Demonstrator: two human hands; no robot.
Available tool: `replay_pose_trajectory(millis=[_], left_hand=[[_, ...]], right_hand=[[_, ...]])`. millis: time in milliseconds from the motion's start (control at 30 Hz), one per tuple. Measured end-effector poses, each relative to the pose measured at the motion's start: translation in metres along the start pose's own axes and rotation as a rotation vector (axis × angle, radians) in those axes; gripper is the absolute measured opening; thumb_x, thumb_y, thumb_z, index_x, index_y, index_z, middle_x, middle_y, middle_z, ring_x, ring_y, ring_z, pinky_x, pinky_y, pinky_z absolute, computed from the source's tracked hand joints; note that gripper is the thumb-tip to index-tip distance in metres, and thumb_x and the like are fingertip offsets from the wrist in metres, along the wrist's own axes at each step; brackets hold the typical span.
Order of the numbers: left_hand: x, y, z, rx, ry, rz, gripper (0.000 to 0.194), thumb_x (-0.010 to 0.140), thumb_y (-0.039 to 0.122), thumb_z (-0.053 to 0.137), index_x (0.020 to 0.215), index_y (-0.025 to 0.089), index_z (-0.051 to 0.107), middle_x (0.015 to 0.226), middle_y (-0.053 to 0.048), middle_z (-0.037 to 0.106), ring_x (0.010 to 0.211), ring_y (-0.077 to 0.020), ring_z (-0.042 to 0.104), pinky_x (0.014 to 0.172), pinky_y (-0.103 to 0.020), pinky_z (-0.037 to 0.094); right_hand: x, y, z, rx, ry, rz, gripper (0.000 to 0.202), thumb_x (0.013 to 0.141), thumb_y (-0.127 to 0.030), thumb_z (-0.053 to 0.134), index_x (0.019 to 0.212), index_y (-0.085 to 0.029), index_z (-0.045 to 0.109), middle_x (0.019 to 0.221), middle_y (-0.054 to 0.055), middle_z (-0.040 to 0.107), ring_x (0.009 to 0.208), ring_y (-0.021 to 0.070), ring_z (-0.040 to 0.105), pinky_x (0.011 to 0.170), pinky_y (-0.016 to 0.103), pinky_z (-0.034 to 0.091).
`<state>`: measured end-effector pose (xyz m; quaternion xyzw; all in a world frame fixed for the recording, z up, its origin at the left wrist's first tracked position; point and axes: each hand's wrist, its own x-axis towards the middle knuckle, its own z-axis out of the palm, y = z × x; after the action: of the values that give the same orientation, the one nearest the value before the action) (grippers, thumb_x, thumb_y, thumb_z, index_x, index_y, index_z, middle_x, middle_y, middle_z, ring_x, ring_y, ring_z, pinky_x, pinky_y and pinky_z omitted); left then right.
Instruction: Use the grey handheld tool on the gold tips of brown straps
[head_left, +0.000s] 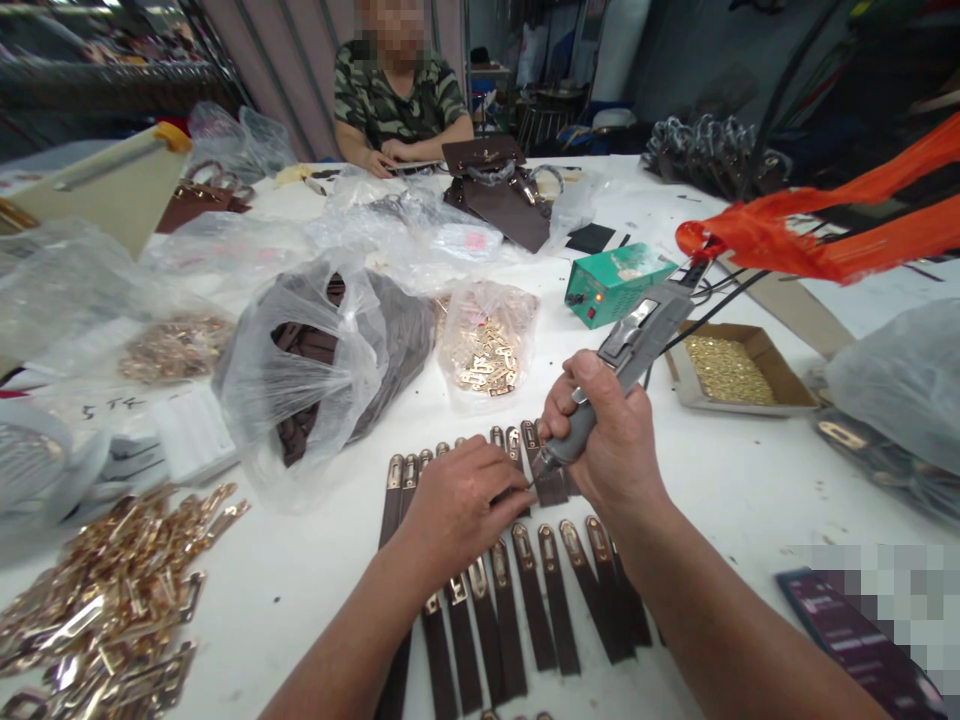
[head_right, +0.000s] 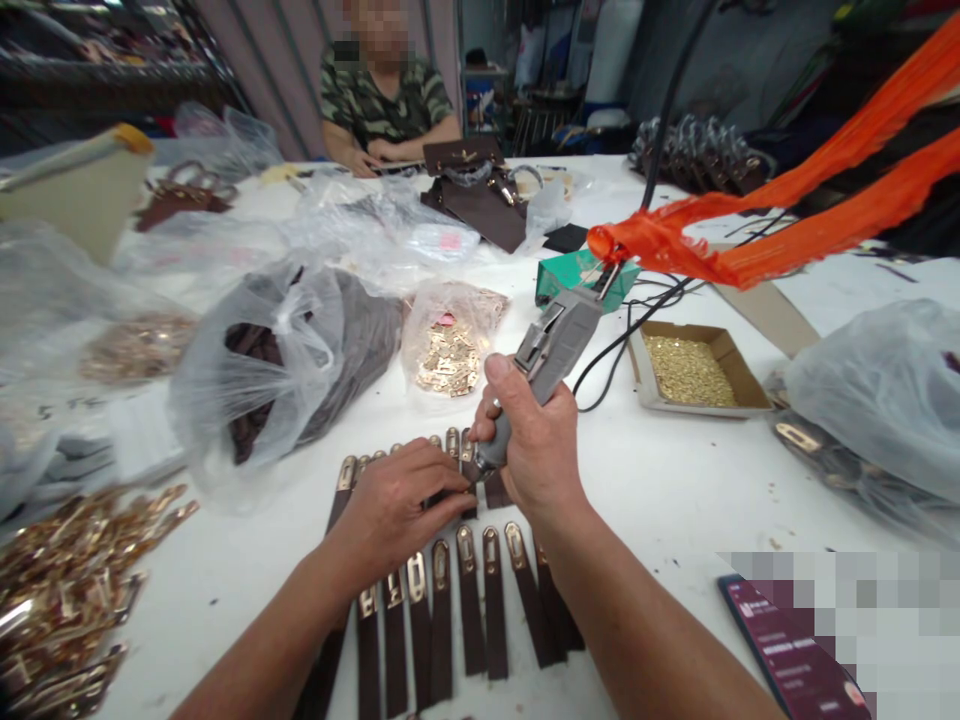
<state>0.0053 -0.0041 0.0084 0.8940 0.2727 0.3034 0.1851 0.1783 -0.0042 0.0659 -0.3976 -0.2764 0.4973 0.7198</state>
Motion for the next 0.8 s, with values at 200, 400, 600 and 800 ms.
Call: replay_pose_trajectory(millis=[200, 400, 600, 800], left_hand=[[0.0005, 0.0007, -0.0001, -0.001, 0.021, -0.010, 0.015, 0.099, 0.028, 0.075, 0.088, 0.018, 0.073, 0.087, -0.002, 0.074, 0.085, -0.0201, 0.066, 0.076, -0.035, 0.050], [0.0003, 0.0015, -0.0006, 0.002, 0.039, -0.027, 0.017, 0.097, 0.028, 0.078, 0.086, 0.018, 0.071, 0.086, -0.002, 0.072, 0.084, -0.0195, 0.066, 0.075, -0.034, 0.049], [-0.0002, 0.0009, 0.0013, 0.028, 0.064, -0.032, 0.017, 0.095, 0.028, 0.080, 0.086, 0.018, 0.070, 0.084, -0.001, 0.070, 0.082, -0.0189, 0.065, 0.073, -0.033, 0.047], [-0.0010, 0.0009, 0.0019, 0.021, 0.066, -0.052, 0.018, 0.094, 0.031, 0.081, 0.087, 0.018, 0.071, 0.084, -0.001, 0.070, 0.082, -0.0191, 0.066, 0.073, -0.033, 0.047]], right_hand=[[-0.0008, 0.0008, -0.0004, 0.014, -0.009, -0.016, 0.042, 0.084, -0.052, 0.088, 0.087, -0.020, 0.060, 0.061, -0.006, 0.052, 0.045, 0.0087, 0.049, 0.045, 0.023, 0.043], [-0.0023, 0.0005, 0.0024, 0.019, -0.004, -0.034, 0.043, 0.084, -0.053, 0.086, 0.085, -0.021, 0.057, 0.060, -0.006, 0.051, 0.045, 0.0090, 0.049, 0.046, 0.024, 0.044], [-0.0030, 0.0007, 0.0025, 0.029, -0.013, -0.048, 0.042, 0.084, -0.052, 0.087, 0.086, -0.021, 0.059, 0.061, -0.007, 0.051, 0.046, 0.0092, 0.050, 0.048, 0.024, 0.046], [-0.0027, 0.0012, 0.0022, 0.037, -0.015, -0.065, 0.041, 0.084, -0.050, 0.088, 0.087, -0.020, 0.060, 0.063, -0.007, 0.051, 0.046, 0.0090, 0.050, 0.047, 0.025, 0.047]])
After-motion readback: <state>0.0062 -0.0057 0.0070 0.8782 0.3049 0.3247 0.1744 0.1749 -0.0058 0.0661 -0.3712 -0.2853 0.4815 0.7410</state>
